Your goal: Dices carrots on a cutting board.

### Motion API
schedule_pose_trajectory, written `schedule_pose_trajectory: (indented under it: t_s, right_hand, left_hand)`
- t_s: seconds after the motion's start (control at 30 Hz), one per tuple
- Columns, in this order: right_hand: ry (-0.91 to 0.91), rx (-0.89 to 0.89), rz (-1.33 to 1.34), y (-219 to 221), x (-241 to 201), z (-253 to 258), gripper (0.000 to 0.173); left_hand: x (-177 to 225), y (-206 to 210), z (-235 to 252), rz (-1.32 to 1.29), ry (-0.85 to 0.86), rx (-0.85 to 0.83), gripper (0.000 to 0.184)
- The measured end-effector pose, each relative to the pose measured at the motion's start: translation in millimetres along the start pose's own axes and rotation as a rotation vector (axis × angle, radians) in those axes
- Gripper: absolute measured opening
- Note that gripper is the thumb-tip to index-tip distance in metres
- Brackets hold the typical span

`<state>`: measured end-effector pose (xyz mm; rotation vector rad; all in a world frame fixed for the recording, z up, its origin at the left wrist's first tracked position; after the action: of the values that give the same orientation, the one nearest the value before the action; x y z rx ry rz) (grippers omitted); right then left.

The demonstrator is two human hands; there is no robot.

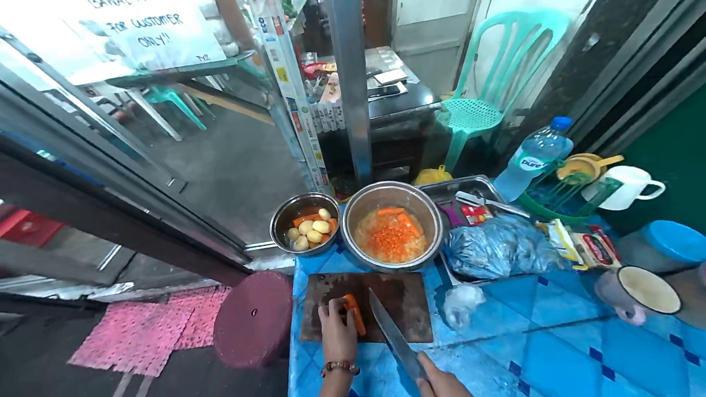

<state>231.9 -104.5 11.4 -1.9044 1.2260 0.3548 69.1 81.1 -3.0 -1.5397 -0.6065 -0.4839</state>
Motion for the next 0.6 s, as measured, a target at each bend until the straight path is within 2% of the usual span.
schedule_pose_trajectory:
  t_s: [0.13, 0.33, 0.43, 0.6]
  right_hand:
    - [-0.015, 0.078, -0.207, 7, -29, 12, 0.048]
    - [-0.004, 0.117, -0.423, 7, -60, 13, 0.044]
    - [0.035, 0.125, -0.494, 10, -70, 10, 0.044]
    - [0.036, 0.208, -0.574, 16, -71, 6, 0.043]
  left_hand:
    - [-3, 0, 3, -0.093, -0.039, 0.012, 0.033]
    - [6, 7, 2, -0.074, -0.01, 0.001, 0.017]
    - [12, 14, 2, -0.066, -0.013, -0.061, 0.02]
    - [22, 14, 1, -0.039, 0.034, -0.059, 0.027]
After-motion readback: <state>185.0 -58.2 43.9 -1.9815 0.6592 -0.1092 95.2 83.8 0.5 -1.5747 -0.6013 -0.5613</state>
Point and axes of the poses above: each hand's wrist, its own z-axis towards the middle knuckle, its own y-axis out of the palm, x = y × z, the point moved 8 cm from there along z, towards the middle knuckle, and after that the axes turned 10 degrees about x, right-handed, at the moved point
